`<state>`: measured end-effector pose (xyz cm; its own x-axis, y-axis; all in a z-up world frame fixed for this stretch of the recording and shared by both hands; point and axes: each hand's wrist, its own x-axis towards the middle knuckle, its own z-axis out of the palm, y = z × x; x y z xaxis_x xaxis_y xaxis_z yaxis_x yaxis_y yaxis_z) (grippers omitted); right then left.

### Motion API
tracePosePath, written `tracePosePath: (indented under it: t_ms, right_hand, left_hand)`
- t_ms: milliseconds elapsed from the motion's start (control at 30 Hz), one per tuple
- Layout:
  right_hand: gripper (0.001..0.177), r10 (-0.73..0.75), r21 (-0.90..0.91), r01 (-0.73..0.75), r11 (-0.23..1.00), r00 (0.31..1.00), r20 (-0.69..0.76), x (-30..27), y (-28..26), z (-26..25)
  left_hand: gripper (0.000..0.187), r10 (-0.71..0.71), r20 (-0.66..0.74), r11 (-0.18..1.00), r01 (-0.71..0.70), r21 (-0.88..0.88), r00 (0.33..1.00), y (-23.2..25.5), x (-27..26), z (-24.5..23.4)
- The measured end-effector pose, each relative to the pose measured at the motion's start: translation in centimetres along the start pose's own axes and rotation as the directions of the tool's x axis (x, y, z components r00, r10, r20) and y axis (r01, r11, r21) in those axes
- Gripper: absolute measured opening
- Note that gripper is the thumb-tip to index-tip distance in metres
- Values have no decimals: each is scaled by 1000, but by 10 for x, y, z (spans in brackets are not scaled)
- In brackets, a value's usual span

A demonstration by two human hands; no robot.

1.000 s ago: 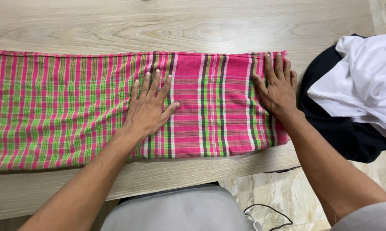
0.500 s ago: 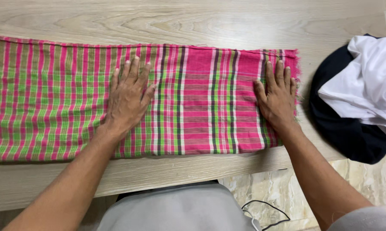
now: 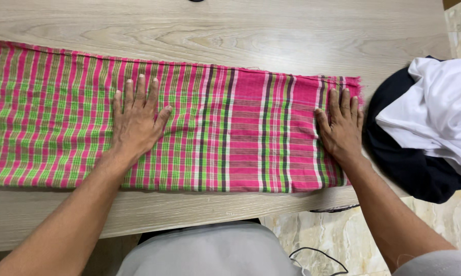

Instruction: The person folds a striped t-shirt and a plaid cloth on a wooden table. They smooth the items, fold them into neat rectangles, and place the finished items aside.

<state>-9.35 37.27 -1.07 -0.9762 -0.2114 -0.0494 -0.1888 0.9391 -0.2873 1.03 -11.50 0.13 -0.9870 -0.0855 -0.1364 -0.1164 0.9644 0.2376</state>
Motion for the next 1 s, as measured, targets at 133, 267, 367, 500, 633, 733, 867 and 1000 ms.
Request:
tracePosePath:
  t_ms: [133,267,367,500,633,733,867,1000]
  right_hand:
    - [80,0,4,0,1000,1000,-5,-2,-3,-6]
    - [78,-20,7,19,1000,1000,25,-24,-8,2]
    - [77,-13,-17,13,1000,999,45,-34,-9,-4]
    - [79,38,-38,-36,999,998,56,-24,-9,-18]
    - [75,-22,19,22,1000,1000,-3,-12,-21,-11]
    - [75,-47,27,47,999,999,10,-17,-27,-7]
    - [76,13,-11,-12,1000,997,77,-17,-34,-8]
    - [77,24,11,-24,1000,998,57,-7,-38,-3]
  left_hand:
    - [80,-8,-18,1000,8,-7,1000,1,5,0]
    - [81,-25,-9,999,26,25,1000,-1,3,4]
    - [80,4,-49,999,-3,33,999,1,4,-1]
    - [66,26,-106,1000,-26,-3,994,-3,7,-15]
    - [52,52,-153,996,-63,-66,987,-17,12,-24]
    - [51,152,-196,988,-149,26,969,-19,13,-22]
    - [52,135,-157,991,-133,25,978,-25,14,-22]
    - [54,80,-124,995,-87,-54,989,-38,17,-24]
